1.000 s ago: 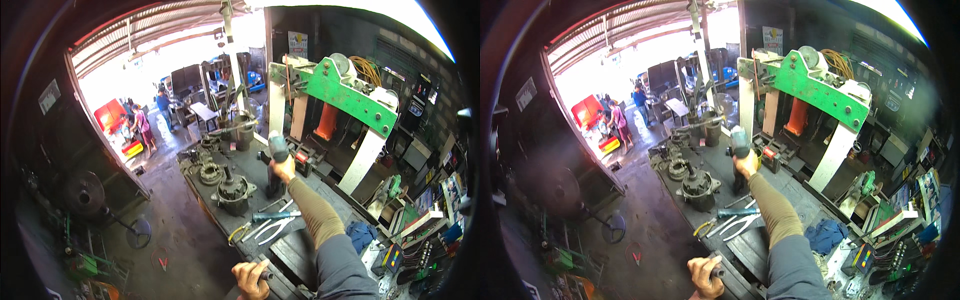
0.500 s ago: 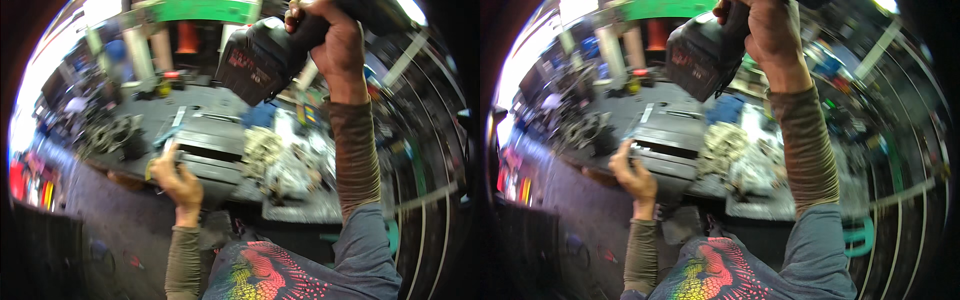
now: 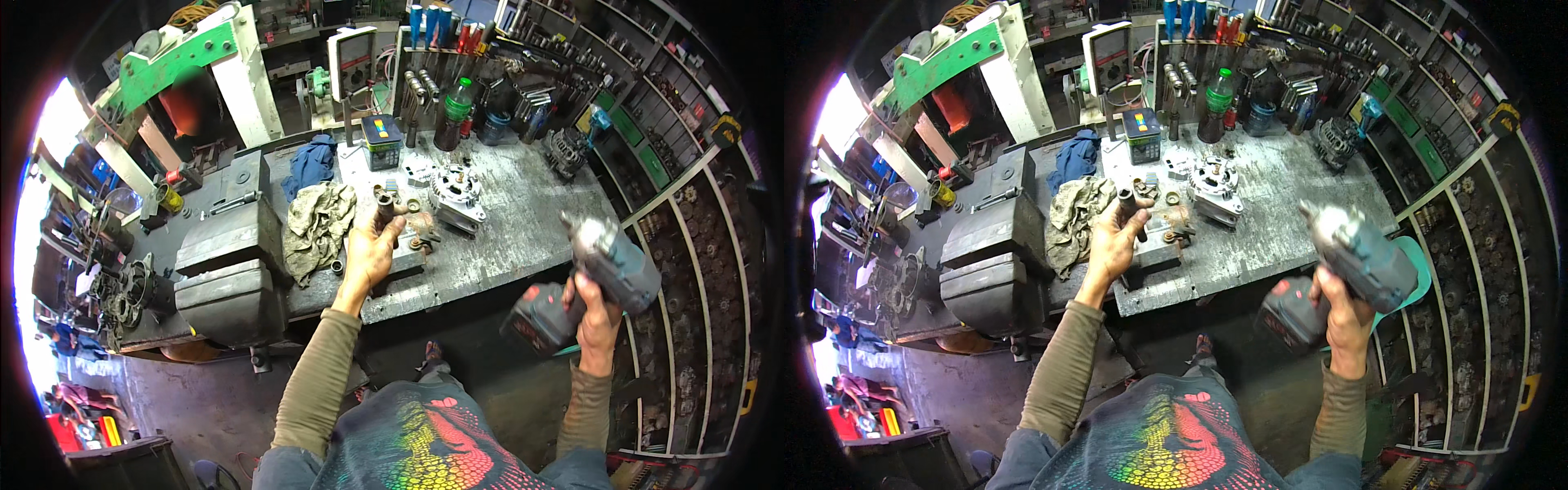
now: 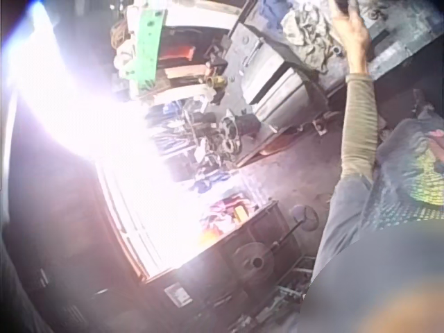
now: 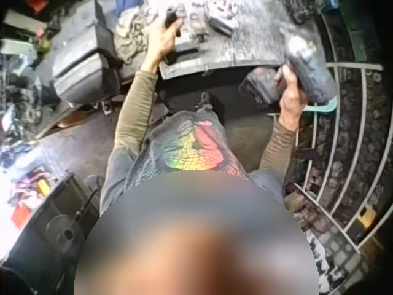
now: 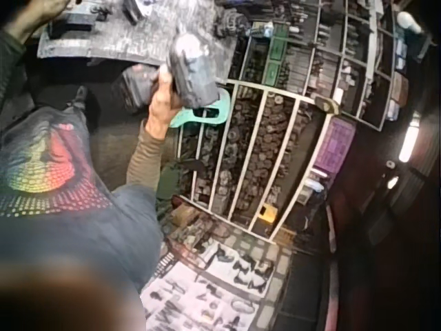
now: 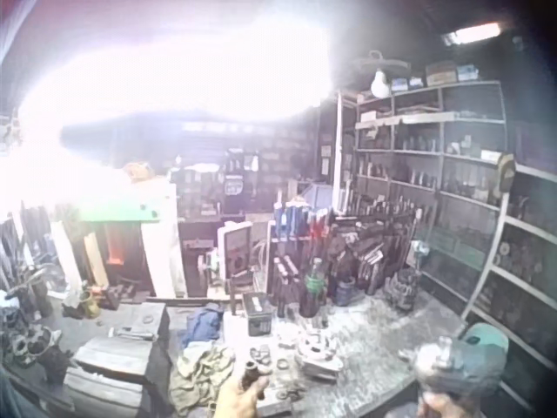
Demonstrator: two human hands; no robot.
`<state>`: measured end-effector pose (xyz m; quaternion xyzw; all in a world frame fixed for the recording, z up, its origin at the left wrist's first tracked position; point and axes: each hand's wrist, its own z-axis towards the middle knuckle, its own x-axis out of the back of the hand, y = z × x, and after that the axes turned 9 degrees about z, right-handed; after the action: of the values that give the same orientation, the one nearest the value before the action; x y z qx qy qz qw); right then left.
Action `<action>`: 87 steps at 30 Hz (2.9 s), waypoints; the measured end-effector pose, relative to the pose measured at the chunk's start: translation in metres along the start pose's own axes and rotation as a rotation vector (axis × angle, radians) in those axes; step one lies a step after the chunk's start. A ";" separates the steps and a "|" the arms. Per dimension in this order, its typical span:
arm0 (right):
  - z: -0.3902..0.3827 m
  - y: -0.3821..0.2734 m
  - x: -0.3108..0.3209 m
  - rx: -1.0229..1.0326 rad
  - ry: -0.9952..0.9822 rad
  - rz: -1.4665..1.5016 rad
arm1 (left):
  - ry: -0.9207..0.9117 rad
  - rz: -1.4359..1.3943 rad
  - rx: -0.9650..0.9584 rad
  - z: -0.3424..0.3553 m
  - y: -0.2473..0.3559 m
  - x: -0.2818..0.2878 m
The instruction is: The person disassembles and reassembles a car starter motor on a workbench. They use a cordless impact wrench to remove bolts, separate the housing, and then reassemble the unit with a screwdriver.
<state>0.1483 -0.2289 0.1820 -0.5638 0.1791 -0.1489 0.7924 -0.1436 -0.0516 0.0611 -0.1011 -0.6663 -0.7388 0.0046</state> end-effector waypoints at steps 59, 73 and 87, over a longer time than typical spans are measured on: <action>0.209 0.037 -0.161 -0.384 -1.221 -0.818 | 0.306 0.314 -0.369 0.026 -0.094 -0.064; 0.265 0.059 -0.193 -0.004 -1.763 -1.182 | 0.194 0.226 -0.358 0.028 -0.097 -0.057; 0.269 0.061 -0.182 0.230 -1.888 -1.164 | 0.370 0.493 0.130 0.008 -0.109 0.010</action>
<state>0.1097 0.0962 0.2258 -0.3719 -0.8017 -0.0247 0.4674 -0.1677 -0.0305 -0.0440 -0.1228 -0.6554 -0.6773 0.3110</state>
